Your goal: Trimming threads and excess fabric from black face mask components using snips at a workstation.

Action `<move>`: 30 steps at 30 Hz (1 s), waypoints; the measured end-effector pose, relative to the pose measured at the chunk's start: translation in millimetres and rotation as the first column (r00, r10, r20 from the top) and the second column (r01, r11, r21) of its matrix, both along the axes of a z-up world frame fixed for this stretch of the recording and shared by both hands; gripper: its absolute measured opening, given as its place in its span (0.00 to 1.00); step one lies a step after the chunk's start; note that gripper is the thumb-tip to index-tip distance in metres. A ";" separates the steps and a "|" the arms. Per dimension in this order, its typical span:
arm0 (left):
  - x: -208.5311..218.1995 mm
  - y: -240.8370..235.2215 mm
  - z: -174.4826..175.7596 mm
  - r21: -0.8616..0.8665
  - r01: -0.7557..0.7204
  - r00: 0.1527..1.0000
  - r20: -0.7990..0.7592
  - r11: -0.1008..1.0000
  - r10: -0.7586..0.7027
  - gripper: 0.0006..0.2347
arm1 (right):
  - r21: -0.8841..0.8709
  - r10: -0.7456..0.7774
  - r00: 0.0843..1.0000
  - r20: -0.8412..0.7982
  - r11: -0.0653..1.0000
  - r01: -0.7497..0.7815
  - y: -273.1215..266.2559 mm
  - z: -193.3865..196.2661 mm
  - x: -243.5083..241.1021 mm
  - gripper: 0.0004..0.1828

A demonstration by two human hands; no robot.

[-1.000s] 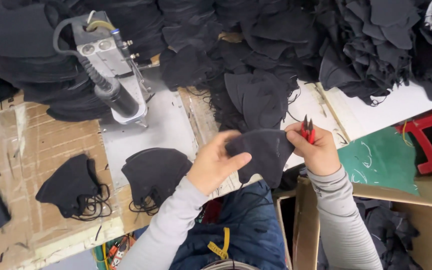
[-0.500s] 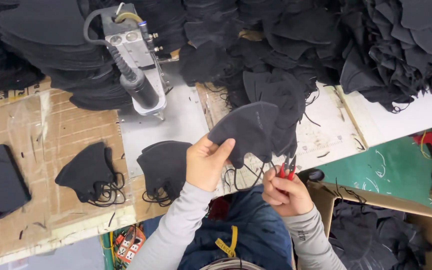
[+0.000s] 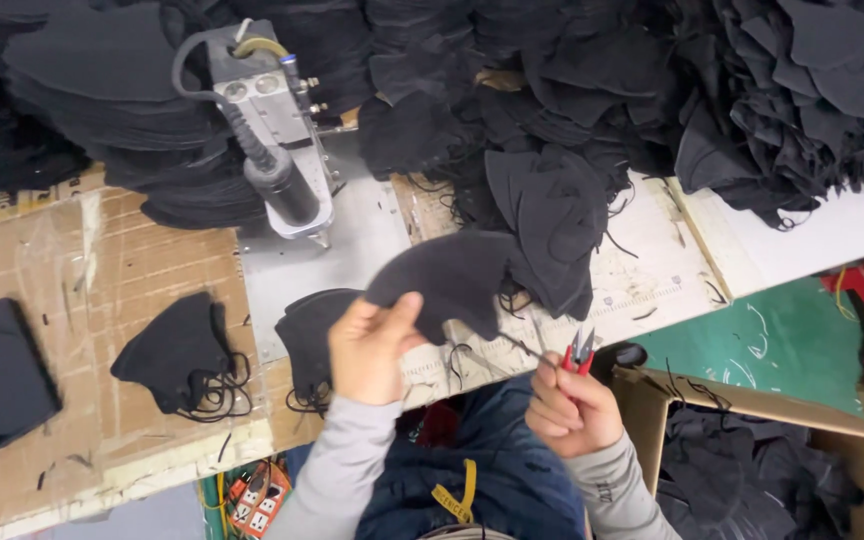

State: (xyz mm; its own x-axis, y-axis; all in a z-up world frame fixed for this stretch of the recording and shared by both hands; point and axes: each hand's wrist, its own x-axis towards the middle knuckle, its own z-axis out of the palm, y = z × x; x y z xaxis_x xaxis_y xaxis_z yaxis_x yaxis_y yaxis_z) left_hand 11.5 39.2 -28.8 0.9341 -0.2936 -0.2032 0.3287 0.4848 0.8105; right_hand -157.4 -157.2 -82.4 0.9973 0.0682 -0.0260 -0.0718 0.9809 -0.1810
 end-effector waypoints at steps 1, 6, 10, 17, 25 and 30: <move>-0.5 5.0 7.4 -0.001 0.012 1.000 -0.004 1.000 -0.012 0.10 | -0.001 -0.012 1.000 -0.004 1.000 0.012 2.5 -1.1 -1.6 0.06; -14.5 42.6 3.4 0.280 -0.077 0.993 -0.068 0.957 0.099 0.06 | -0.891 -0.310 0.938 -0.153 0.453 0.005 2.3 -12.2 6.2 0.10; 21.8 148.0 -23.8 0.491 -0.346 0.936 0.119 0.799 0.332 0.12 | -0.825 -0.557 0.731 0.394 -0.566 0.014 -31.7 13.3 60.8 0.13; 84.6 285.7 -136.7 0.811 -0.584 0.808 0.576 0.037 0.123 0.18 | -0.619 -0.456 0.783 0.423 -0.776 -0.117 -63.4 -29.1 96.0 0.20; 79.4 292.5 -128.8 0.840 -0.415 0.886 0.460 -0.350 0.053 0.39 | -0.603 -0.481 0.776 0.408 -0.780 -0.166 -65.1 -27.5 91.5 0.15; 76.5 329.9 -159.7 0.777 -0.571 0.787 0.610 -0.266 0.094 0.38 | -0.664 -0.572 0.752 0.327 -0.706 -0.248 -63.4 -24.0 96.1 0.20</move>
